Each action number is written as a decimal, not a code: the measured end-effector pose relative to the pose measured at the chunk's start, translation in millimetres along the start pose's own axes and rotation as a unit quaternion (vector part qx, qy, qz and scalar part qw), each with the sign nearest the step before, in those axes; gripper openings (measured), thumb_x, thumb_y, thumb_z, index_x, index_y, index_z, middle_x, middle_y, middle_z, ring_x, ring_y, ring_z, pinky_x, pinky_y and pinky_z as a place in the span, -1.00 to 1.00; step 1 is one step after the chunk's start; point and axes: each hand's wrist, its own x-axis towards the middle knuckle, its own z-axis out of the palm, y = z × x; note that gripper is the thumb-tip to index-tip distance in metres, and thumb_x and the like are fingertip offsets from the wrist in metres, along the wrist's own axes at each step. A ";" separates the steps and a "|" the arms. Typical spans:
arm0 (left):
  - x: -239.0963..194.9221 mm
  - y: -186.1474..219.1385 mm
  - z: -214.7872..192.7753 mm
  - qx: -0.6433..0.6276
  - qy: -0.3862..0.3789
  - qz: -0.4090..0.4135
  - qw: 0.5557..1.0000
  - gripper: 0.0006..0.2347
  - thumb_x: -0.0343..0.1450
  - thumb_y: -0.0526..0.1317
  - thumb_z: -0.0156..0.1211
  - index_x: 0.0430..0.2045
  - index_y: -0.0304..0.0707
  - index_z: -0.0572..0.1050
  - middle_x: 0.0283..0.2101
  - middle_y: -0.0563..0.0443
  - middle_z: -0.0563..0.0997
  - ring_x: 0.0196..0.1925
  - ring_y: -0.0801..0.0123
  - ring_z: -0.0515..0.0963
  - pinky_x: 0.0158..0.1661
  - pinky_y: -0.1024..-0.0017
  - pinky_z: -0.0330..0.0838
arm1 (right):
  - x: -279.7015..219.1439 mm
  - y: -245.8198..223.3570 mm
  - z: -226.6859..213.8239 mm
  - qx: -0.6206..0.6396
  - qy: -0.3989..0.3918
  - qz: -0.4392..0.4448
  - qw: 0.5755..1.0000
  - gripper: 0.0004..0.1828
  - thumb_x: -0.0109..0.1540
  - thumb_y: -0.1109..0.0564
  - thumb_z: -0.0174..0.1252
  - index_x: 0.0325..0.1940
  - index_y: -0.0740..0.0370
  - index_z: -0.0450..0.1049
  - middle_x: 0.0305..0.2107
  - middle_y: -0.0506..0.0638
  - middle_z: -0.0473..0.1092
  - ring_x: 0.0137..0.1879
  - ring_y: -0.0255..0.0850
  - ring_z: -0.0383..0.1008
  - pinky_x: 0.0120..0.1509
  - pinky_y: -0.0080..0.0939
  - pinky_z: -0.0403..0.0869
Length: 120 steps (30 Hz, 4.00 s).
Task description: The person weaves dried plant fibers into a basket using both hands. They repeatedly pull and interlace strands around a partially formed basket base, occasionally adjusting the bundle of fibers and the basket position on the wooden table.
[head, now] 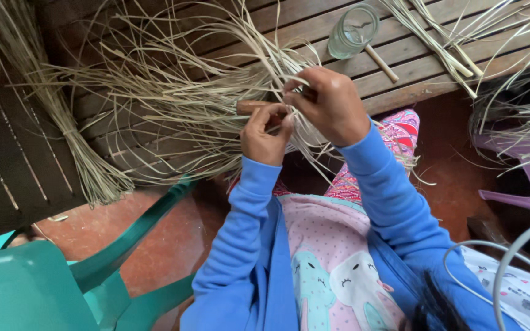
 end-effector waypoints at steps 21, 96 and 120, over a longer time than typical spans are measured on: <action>9.0 -6.5 0.2 0.044 -0.070 -0.060 0.995 -0.73 0.13 -0.20 0.15 -0.31 -0.02 0.37 -0.53 0.07 0.47 -0.42 0.21 0.54 -0.40 0.33 0.44 | -58.2 14.7 1.0 0.096 0.097 -0.003 0.991 -0.81 0.04 0.15 0.28 -0.39 0.20 0.39 -0.58 -0.03 0.30 -0.44 -0.24 0.29 -0.35 -0.35 0.25; 15.1 -26.7 20.5 0.075 -0.021 0.076 0.994 -0.90 0.05 -0.33 0.18 -0.76 -0.26 0.36 -0.47 0.13 0.32 -0.67 0.30 0.41 -0.66 0.52 0.36 | -0.2 55.7 2.3 -0.122 0.012 -0.032 0.992 -0.67 0.01 -0.06 0.24 -0.56 0.18 0.30 -0.54 0.05 0.29 -0.35 0.07 0.34 -0.36 -0.01 0.32; 27.8 -17.3 16.1 0.081 -0.100 0.168 0.977 -0.77 0.15 -0.29 0.14 -0.39 -0.36 0.36 -0.14 -0.18 0.34 -0.05 -0.05 0.37 -0.03 0.19 0.25 | -39.5 48.9 -0.8 -0.196 -0.022 0.070 0.978 -0.67 0.01 -0.11 0.15 -0.51 0.17 0.29 -0.54 0.04 0.33 -0.31 0.01 0.39 -0.33 -0.06 0.36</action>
